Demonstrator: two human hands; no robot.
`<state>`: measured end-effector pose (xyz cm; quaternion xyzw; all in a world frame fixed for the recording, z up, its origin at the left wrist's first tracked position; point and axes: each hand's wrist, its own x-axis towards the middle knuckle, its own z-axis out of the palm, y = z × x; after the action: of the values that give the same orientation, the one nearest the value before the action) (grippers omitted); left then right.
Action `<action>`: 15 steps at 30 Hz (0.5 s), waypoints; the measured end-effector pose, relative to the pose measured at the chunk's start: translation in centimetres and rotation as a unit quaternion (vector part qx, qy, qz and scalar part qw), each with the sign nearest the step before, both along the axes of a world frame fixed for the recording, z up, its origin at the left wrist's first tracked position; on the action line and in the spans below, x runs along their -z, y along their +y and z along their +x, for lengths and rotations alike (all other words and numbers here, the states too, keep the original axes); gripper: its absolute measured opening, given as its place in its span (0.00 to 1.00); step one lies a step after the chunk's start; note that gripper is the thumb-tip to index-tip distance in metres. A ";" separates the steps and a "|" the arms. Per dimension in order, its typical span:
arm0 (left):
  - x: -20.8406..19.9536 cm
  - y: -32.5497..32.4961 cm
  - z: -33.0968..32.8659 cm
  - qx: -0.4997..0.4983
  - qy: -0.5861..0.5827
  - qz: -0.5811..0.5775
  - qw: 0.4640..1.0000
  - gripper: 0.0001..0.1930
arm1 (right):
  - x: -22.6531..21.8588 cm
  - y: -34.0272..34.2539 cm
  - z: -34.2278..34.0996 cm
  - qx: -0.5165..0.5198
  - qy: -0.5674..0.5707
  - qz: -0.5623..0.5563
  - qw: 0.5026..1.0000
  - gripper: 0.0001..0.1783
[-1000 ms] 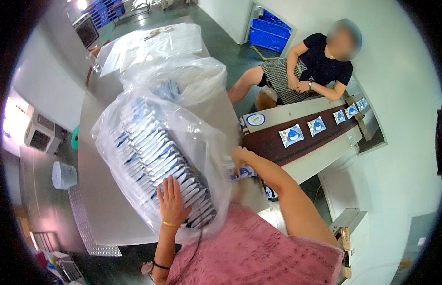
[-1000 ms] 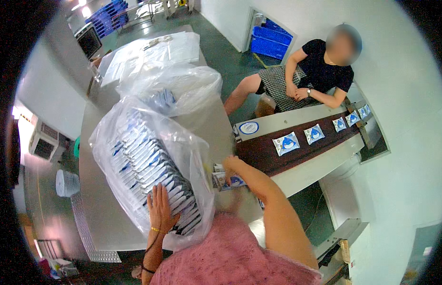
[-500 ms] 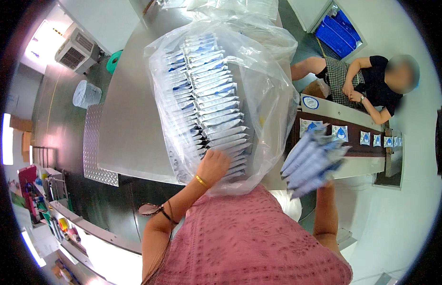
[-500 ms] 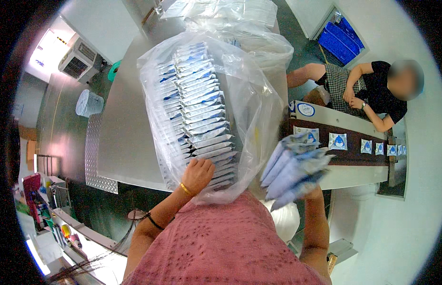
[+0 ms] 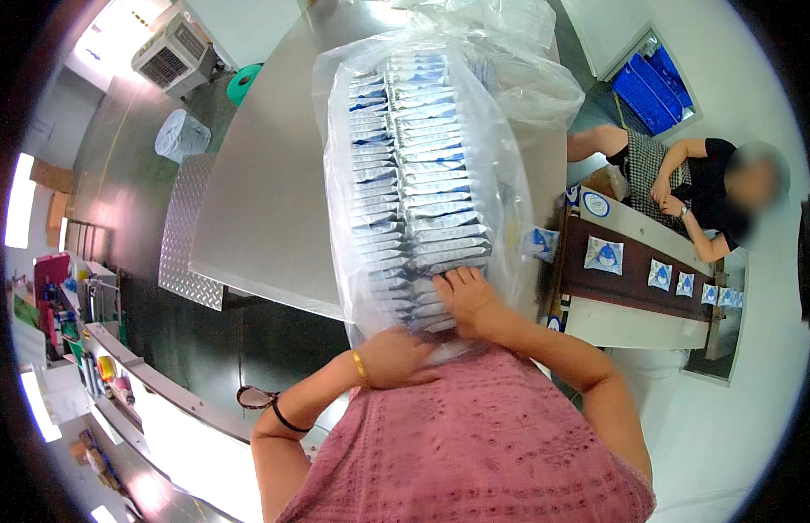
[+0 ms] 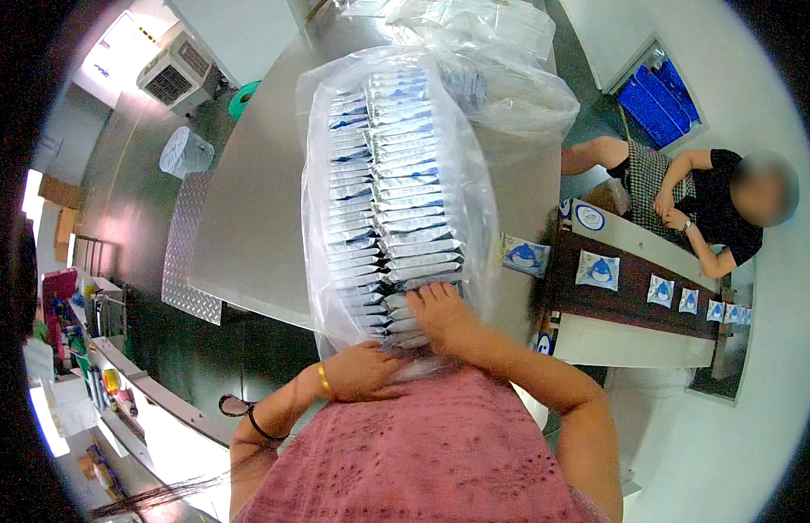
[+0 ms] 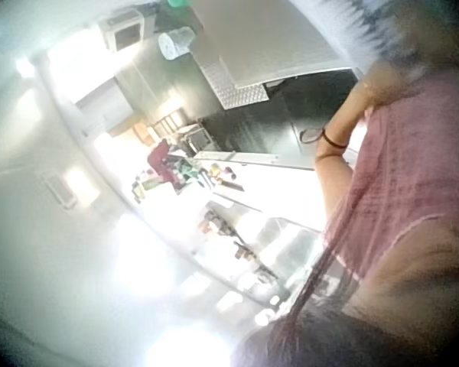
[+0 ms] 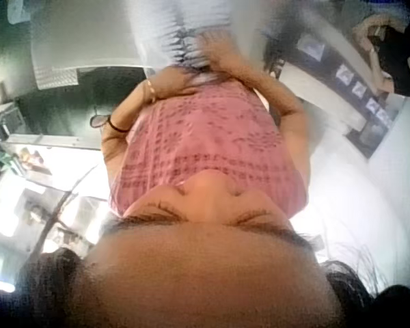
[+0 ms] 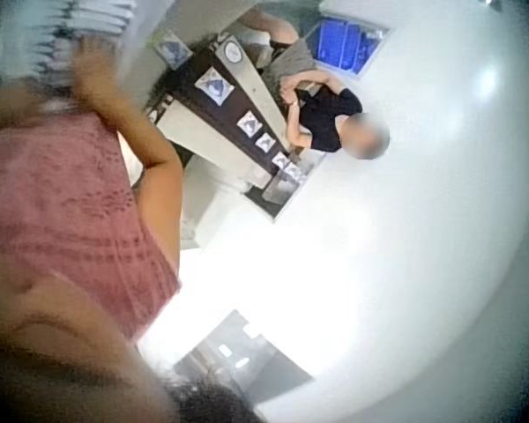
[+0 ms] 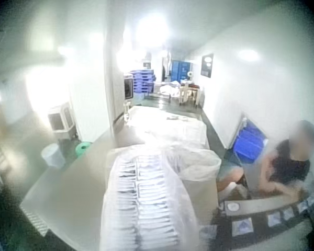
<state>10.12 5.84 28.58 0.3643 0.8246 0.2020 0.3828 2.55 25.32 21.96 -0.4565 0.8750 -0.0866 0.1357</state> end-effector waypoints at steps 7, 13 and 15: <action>-0.5 0.5 0.1 -0.068 0.181 0.079 0.978 0.11 | -3.5 1.2 -0.5 0.012 -0.045 -0.030 0.998 0.49; -4.0 -0.2 -0.5 -0.111 0.217 0.131 0.961 0.11 | -12.4 4.3 -1.4 -0.057 -0.036 -0.095 0.993 0.42; -4.6 0.0 -1.6 -0.070 0.207 0.101 0.971 0.14 | -10.9 3.5 -1.0 -0.100 -0.103 0.166 0.976 0.37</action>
<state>8.56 5.83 33.16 0.3764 0.8846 0.2307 0.1504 1.53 28.77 32.88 -0.5014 0.8085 0.0275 0.3069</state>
